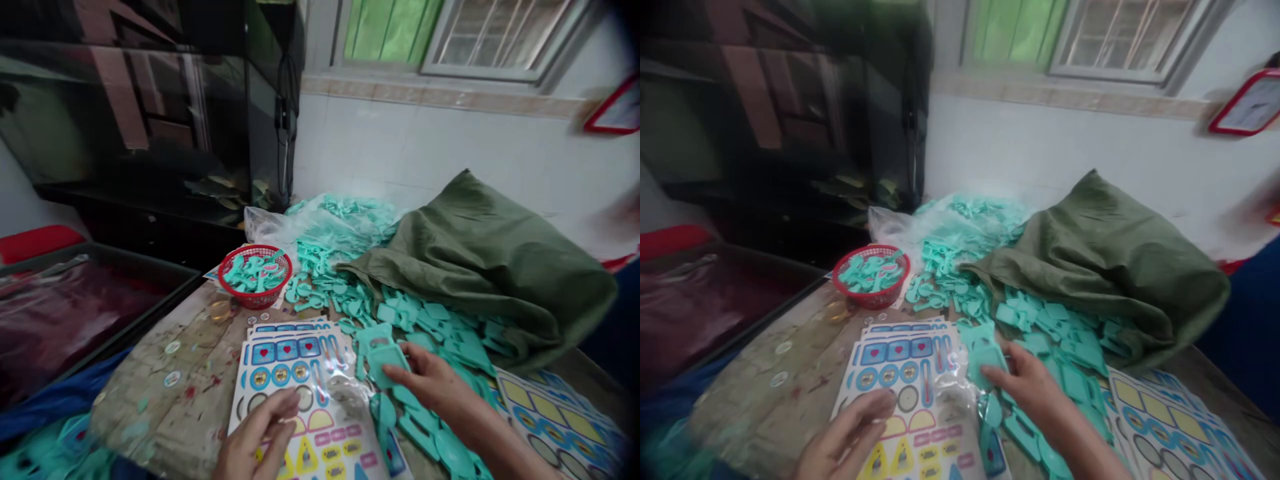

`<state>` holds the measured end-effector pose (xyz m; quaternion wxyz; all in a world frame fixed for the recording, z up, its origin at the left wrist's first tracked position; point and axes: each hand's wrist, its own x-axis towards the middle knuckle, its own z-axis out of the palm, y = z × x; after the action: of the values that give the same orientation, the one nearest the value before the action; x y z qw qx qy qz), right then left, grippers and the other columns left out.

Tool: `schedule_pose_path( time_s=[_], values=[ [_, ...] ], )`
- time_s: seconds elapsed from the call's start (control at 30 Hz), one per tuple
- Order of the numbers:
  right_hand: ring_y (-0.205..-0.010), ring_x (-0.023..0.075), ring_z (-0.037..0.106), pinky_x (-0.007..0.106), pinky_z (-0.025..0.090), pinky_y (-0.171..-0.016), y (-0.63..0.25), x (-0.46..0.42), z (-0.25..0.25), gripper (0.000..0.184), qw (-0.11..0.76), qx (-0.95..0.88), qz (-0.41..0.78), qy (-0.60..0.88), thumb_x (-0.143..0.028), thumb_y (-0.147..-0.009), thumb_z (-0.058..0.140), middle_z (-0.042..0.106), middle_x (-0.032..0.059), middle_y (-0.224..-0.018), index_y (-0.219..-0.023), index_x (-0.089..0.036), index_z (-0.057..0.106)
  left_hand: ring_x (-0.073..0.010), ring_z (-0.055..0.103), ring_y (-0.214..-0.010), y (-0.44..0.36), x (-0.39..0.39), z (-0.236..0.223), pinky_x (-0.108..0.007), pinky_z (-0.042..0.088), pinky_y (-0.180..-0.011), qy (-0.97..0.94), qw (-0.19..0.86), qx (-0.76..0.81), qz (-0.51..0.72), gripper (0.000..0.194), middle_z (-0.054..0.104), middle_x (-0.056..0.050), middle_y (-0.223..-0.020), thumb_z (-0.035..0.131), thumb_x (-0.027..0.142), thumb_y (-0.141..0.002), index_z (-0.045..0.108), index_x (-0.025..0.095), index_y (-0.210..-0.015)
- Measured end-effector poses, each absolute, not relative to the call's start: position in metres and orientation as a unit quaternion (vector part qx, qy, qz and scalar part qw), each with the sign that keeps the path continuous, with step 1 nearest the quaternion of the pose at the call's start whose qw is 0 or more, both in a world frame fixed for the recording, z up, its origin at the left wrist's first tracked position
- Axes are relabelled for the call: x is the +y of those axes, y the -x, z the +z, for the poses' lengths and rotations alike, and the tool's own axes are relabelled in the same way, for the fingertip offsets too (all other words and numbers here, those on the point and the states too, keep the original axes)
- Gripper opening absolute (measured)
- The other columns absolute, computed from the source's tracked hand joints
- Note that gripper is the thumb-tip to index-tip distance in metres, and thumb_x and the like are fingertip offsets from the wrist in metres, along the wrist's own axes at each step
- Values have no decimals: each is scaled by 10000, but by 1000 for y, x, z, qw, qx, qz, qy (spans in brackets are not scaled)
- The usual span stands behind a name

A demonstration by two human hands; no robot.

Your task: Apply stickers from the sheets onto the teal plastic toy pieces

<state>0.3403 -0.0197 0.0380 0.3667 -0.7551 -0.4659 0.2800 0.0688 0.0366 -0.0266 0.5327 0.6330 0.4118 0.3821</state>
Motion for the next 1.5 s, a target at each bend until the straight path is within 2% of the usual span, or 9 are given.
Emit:
schedule_pose_path(
  time_s=[0.1,0.17,0.33,0.5,0.6,0.77,0.93,1.1,1.5],
  values=[
    [-629,137,565,208,406,-552,-292,-17,25,42,321,-557,342,686,-215,-677,591,638,-31,-667,-719,-207,590,-265,506,-1200,-68,41,-25,-361,456,-965,-688,490,367,390,623,464,-23,-1403,648,385,-746,425,366,-1326],
    [-584,115,527,191,356,-518,-265,-17,16,78,238,-623,315,676,-141,-645,569,607,-51,-615,-667,-213,588,-300,397,-1289,-65,45,-20,-401,349,-1055,-744,458,342,346,782,376,-10,-1459,735,349,-665,370,377,-1356],
    [-640,123,557,192,362,-558,-236,-15,9,161,133,-699,271,649,-138,-638,576,662,-36,-720,-754,-235,633,-276,631,-981,-53,44,-9,-344,465,-877,-783,505,324,163,423,712,-20,-1066,672,298,-726,626,364,-1140],
    [-754,173,594,254,450,-685,-252,8,16,240,241,-650,241,679,-382,-850,427,652,38,-843,-885,-216,596,-195,657,-808,-47,43,-21,-265,478,-756,-660,594,407,215,146,740,15,-833,623,251,-736,723,251,-842],
    [-754,173,595,257,461,-700,-266,33,3,369,283,-601,210,717,-378,-909,255,643,43,-805,-821,-219,576,-161,636,-635,-47,47,-25,-228,466,-569,-505,672,461,284,144,666,14,-626,667,318,-685,612,184,-688],
    [-824,197,563,295,424,-770,-282,62,-31,317,251,-590,141,754,-318,-868,335,576,60,-839,-793,-194,616,-161,618,-712,-53,53,-14,-216,469,-553,-376,734,461,327,241,639,7,-725,667,378,-693,577,198,-827],
    [-795,189,566,277,394,-675,-284,65,-38,259,212,-566,95,791,-289,-875,359,586,58,-920,-906,-204,601,-196,594,-843,-73,60,-12,-310,532,-650,-356,772,409,332,296,628,-32,-881,610,342,-745,578,198,-1001],
    [-758,174,574,254,369,-631,-278,61,-36,224,186,-563,79,801,-255,-880,363,612,45,-884,-823,-211,575,-214,601,-894,-88,67,-26,-395,551,-724,-306,808,381,329,289,619,-54,-939,594,321,-773,577,199,-1034],
    [-747,184,604,259,393,-624,-282,57,-43,187,188,-543,118,810,-317,-852,398,652,28,-853,-814,-233,561,-202,611,-898,-87,71,-35,-410,520,-812,-271,843,333,325,285,628,-63,-959,580,274,-807,565,199,-1082]
  ],
)
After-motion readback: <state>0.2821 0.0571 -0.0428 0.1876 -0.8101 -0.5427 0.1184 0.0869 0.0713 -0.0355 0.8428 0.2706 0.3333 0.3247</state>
